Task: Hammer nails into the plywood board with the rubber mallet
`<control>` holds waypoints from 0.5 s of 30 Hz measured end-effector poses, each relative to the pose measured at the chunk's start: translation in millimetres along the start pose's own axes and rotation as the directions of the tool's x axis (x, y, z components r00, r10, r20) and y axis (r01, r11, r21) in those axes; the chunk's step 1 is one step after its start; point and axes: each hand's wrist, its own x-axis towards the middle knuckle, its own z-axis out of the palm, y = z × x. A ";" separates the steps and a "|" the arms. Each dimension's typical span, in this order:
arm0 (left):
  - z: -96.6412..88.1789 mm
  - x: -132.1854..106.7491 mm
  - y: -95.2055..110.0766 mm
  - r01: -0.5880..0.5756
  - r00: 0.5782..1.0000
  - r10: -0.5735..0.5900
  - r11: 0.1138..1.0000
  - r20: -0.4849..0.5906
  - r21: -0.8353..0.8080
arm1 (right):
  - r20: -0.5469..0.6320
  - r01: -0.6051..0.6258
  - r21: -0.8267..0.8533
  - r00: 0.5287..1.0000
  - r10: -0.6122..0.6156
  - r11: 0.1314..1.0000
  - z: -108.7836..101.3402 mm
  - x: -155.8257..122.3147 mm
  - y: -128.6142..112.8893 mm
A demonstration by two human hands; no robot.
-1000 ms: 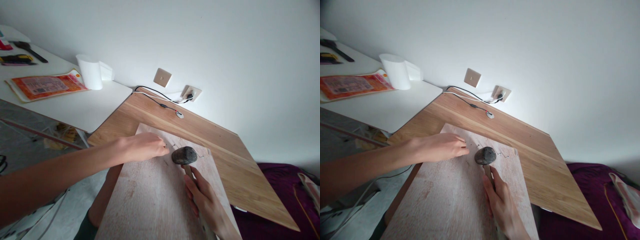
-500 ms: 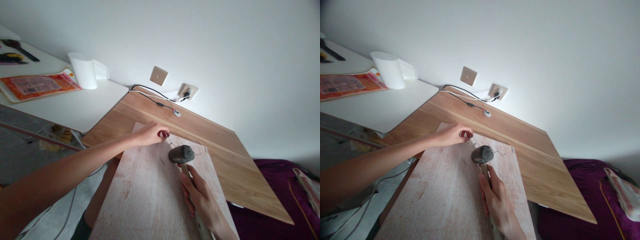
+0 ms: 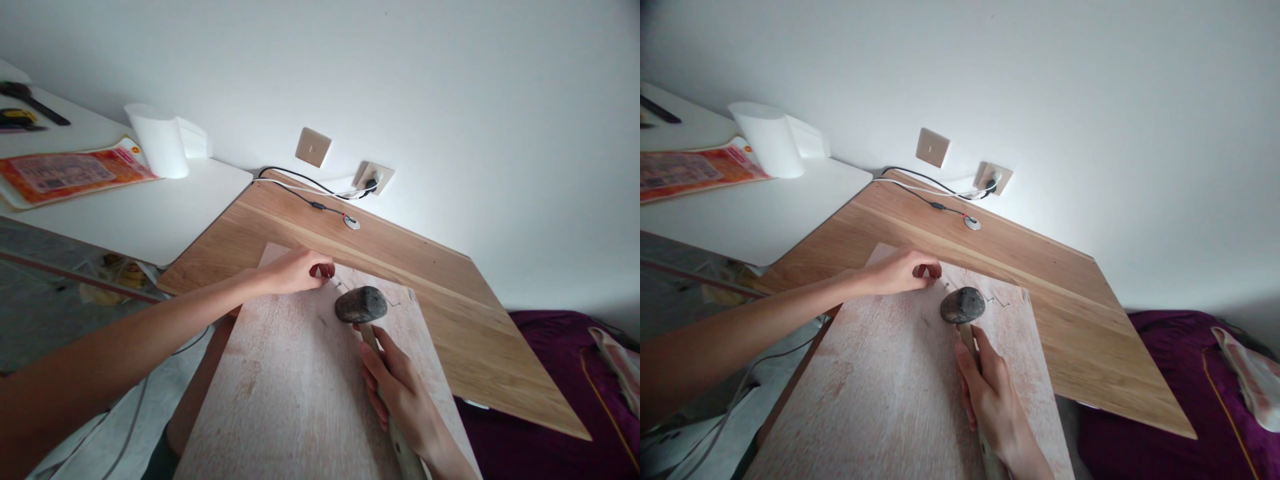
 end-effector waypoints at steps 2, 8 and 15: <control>1.0 -1.3 1.6 -0.007 1.000 0.007 1.000 0.007 0.014 | 0.008 -0.011 0.000 1.000 0.011 1.000 0.0 -0.1 -2.6; 3.7 -3.0 5.6 0.037 0.999 -0.035 0.997 -0.040 0.067 | 0.023 -0.064 -0.021 0.998 0.065 0.998 1.2 -1.2 -16.6; 6.2 -4.6 -0.5 -0.005 0.999 0.008 0.997 -0.043 0.071 | 0.021 -0.069 -0.032 0.997 0.070 0.997 1.6 -1.2 -18.3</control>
